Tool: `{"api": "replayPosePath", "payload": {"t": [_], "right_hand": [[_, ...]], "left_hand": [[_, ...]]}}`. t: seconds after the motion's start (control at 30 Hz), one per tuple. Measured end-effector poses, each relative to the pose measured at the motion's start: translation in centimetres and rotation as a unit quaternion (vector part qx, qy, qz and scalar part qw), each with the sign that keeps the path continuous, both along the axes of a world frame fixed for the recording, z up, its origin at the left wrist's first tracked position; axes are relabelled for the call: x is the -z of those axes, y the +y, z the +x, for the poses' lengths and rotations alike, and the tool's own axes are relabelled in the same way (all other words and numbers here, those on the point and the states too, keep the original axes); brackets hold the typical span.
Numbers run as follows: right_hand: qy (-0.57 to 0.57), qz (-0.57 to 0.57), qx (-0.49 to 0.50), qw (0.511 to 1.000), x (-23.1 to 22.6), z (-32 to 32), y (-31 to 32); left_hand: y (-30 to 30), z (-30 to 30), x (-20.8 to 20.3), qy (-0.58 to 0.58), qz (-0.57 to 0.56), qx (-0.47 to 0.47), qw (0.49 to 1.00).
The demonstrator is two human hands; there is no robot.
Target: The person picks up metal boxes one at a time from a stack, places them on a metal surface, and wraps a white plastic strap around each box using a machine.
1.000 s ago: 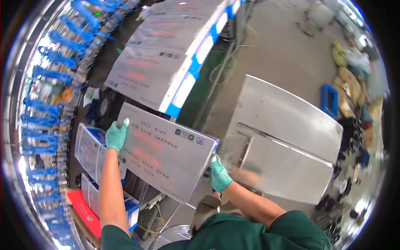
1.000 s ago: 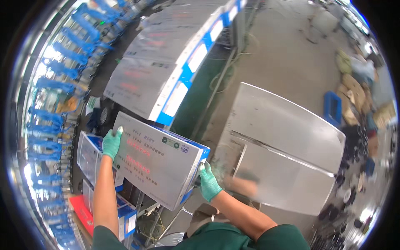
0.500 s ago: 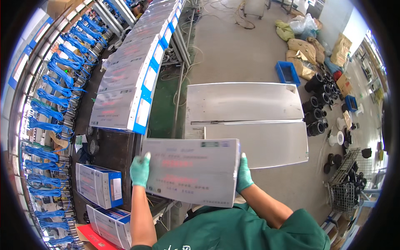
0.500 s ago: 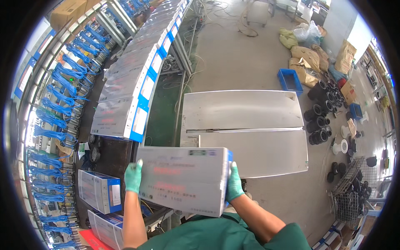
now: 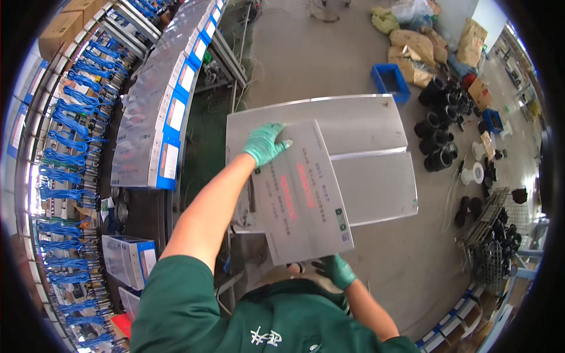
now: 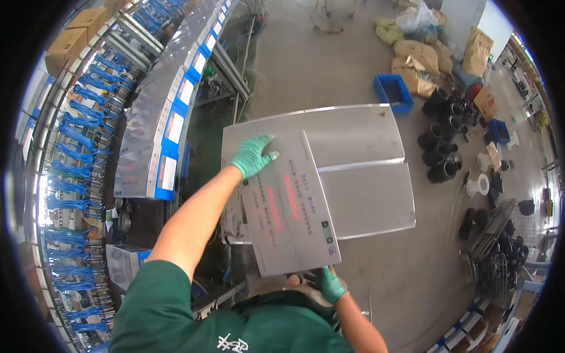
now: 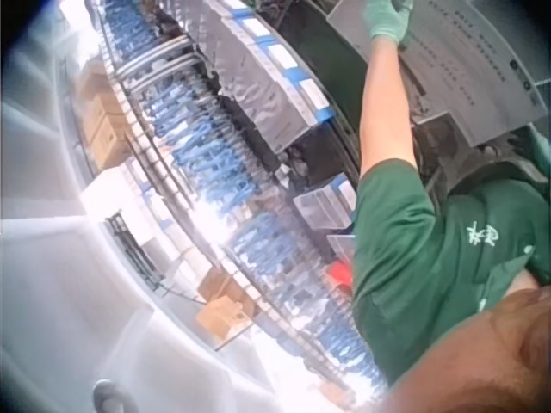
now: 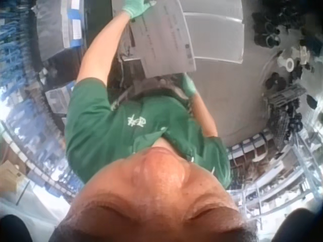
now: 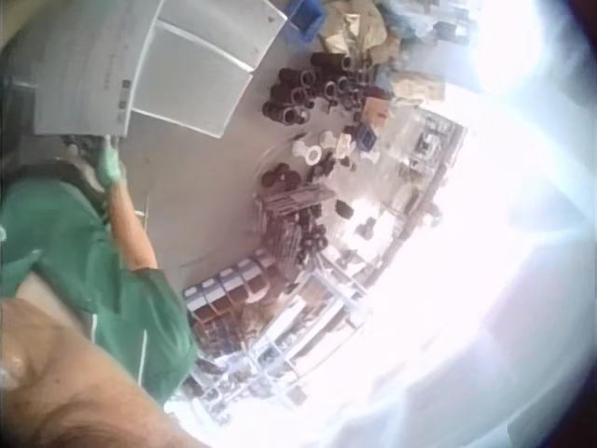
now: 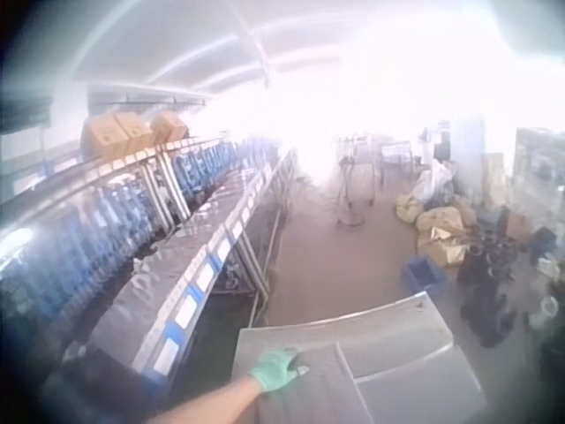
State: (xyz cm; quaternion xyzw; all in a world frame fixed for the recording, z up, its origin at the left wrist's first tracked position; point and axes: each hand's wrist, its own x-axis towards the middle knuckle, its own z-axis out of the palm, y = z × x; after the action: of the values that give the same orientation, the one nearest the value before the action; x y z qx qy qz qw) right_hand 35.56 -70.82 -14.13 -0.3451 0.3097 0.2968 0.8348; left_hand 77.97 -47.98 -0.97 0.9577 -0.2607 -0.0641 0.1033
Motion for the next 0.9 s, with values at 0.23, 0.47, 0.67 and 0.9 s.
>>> {"api": "replayPosePath", "payload": {"t": [0.23, 0.47, 0.67, 0.9], "right_hand": [[-0.170, -0.272, 0.003, 0.947, -5.6, 8.3, -9.1], [-0.206, -0.178, -0.093, 0.958, -10.5, 17.1, 0.3], [-0.199, -0.202, -0.097, 0.954, -9.6, 16.1, 6.5], [-0.194, -0.272, -0.179, 0.925, -6.8, 17.7, 1.5]], "left_hand": [[7.1, -8.1, 3.8, -0.127, -0.162, -0.234, 0.950], [6.3, -26.4, 4.8, 0.213, -0.481, -0.324, 0.786], [11.8, -26.2, 6.7, 0.217, -0.446, -0.348, 0.795], [12.1, -25.8, 5.6, 0.149, -0.406, -0.321, 0.842]]}}
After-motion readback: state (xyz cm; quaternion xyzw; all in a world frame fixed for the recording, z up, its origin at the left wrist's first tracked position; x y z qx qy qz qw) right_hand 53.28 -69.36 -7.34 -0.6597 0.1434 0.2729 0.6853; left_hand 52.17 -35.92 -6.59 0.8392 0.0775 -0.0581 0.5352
